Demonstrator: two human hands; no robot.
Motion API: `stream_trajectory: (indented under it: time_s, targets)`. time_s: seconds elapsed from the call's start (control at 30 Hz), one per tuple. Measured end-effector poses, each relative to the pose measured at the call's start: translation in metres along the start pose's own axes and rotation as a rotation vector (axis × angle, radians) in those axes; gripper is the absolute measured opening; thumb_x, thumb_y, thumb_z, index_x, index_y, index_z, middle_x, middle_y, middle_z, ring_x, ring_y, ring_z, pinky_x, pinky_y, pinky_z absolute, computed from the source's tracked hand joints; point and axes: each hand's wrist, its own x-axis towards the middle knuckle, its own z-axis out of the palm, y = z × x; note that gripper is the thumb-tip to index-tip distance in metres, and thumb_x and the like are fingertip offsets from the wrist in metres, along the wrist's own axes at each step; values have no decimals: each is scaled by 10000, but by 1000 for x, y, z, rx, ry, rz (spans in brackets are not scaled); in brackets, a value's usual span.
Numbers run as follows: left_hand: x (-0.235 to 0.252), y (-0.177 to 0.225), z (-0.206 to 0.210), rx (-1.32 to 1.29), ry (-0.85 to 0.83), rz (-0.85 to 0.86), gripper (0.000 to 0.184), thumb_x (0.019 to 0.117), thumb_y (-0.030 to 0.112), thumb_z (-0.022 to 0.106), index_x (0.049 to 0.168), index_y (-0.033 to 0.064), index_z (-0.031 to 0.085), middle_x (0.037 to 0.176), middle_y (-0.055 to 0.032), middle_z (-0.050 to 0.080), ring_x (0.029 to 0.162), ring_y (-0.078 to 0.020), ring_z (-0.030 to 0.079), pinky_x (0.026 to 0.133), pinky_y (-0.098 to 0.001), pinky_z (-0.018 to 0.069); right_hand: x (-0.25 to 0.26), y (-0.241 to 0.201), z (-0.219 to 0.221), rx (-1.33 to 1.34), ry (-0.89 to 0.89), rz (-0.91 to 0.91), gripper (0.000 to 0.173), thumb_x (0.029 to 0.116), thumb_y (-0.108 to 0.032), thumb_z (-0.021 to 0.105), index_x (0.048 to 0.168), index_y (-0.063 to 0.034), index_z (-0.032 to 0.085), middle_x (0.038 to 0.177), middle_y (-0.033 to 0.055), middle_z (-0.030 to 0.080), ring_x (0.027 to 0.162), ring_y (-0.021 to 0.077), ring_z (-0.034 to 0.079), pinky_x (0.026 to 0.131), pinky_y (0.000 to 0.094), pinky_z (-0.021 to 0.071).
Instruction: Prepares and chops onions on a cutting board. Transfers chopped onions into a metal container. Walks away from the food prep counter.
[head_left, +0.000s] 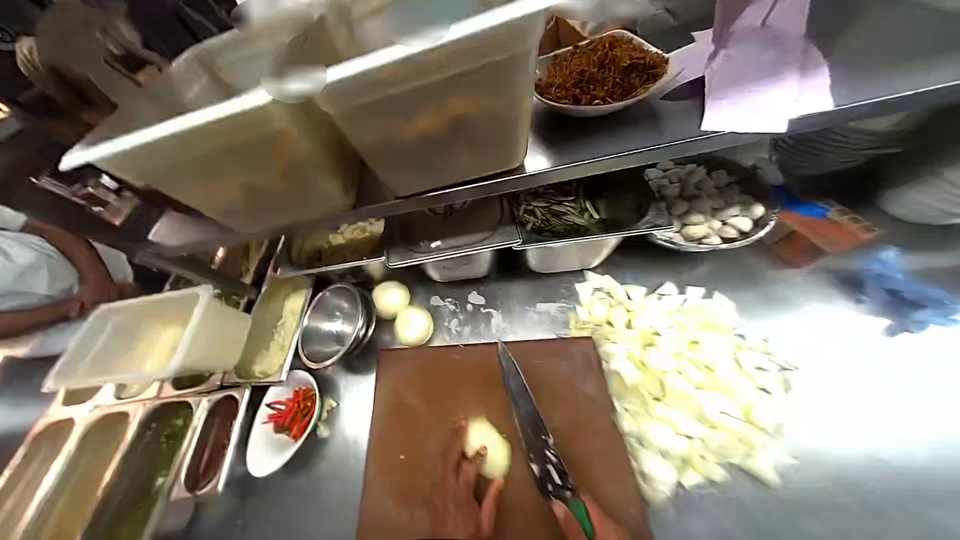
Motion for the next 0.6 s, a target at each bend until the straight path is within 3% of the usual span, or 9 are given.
stream_trajectory:
  time_s: [0.07, 0.17, 0.2, 0.3, 0.43, 0.6]
  targets:
    - [5, 0, 1, -71, -1, 1, 465, 881, 418, 772, 1224, 115, 688, 1508, -205, 520, 1428, -322, 488, 1145, -493, 473, -2, -4, -2, 9, 0, 25, 456, 1038, -440, 551, 1141, -3, 630, 745, 118, 646, 635, 256, 649, 622, 492, 562]
    - [14, 5, -25, -341, -57, -107, 511, 829, 301, 797, 1248, 51, 645, 1566, -240, 417, 1488, -314, 394, 1197, -458, 414, -10, -30, -10, -212, -21, -8, 452, 1038, -450, 521, 1169, -34, 637, 752, 132, 663, 685, 303, 673, 655, 529, 555]
    - [15, 5, -34, -369, -38, -141, 516, 822, 291, 797, 1239, 30, 638, 1544, -239, 438, 1463, -305, 426, 1173, -443, 439, -13, -43, -14, -312, -42, -29, 457, 1047, -461, 490, 1169, -44, 629, 766, 141, 673, 712, 327, 690, 670, 544, 560]
    - [20, 4, -46, -326, -5, -202, 462, 836, 332, 797, 1163, 26, 685, 1372, -186, 565, 1275, -243, 583, 1054, -378, 540, -17, -83, -26, -531, -141, -21, 428, 1062, -462, 433, 1209, -94, 594, 838, 150, 697, 810, 353, 717, 717, 555, 568]
    - [25, 4, -40, -199, -153, -96, 405, 876, 385, 766, 1205, 156, 717, 1389, -124, 592, 1351, -265, 525, 1127, -428, 464, -19, -110, -30, -667, -245, 35, 412, 1073, -426, 420, 1292, -102, 549, 951, 181, 716, 926, 383, 724, 788, 572, 571]
    - [29, -3, -26, -167, -142, -43, 384, 899, 411, 737, 1179, 149, 731, 1349, -114, 620, 1320, -270, 548, 1121, -415, 465, -35, -111, -29, -726, -291, 69, 421, 1075, -408, 407, 1315, -88, 541, 984, 203, 725, 960, 414, 722, 807, 597, 567]
